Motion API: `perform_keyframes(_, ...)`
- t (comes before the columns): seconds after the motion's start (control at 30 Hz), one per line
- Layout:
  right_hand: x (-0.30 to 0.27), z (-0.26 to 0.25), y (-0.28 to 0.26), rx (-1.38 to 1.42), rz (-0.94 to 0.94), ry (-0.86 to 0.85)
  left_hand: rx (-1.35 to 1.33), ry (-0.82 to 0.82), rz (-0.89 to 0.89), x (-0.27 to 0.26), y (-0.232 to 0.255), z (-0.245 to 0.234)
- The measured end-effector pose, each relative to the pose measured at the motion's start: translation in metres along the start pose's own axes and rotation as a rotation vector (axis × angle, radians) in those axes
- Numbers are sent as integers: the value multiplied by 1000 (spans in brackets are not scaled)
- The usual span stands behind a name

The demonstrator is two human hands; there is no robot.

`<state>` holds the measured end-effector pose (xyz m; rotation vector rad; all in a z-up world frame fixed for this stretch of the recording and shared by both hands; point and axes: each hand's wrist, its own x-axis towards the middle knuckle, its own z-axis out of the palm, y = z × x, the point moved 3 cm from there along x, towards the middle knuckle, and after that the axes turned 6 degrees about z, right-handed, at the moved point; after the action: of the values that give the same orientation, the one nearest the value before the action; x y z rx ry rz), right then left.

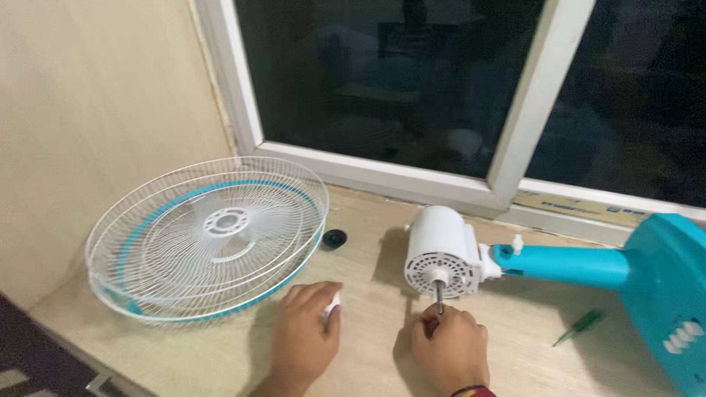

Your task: The person reassembles a disassembled electric fan on a table. They use a screwdriver to tighten screws on the motor housing and neck, then attach the front grill and secure it with a plastic nut. The fan remains on the table at the end.

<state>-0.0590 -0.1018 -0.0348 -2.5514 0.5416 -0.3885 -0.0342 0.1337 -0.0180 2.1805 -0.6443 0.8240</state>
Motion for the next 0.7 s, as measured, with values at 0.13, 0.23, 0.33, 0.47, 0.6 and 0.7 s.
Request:
perform_keyframes(0.13, -14, 2, -15, -46, 195, -105, 41, -101, -176, -4, -18, -18)
perform_keyframes(0.23, -28, 0, -31, -34, 8, -20, 43, -236, -334, 0, -20, -17)
perform_keyframes(0.33, -37, 11, -47, -101, -231, -52, 37, -292, -415, 6, -18, -11)
perform_keyframes(0.47, -39, 21, -63, 242, -277, -2, 12, -288, -403, 3, -16, -12)
perform_keyframes(0.6, -19, 34, -82, 379, -266, -29, -72, -221, -457, 2, -21, -13)
perform_keyframes(0.7, -13, 44, -93, 427, -357, -80, -122, -42, -301, -3, -19, -16)
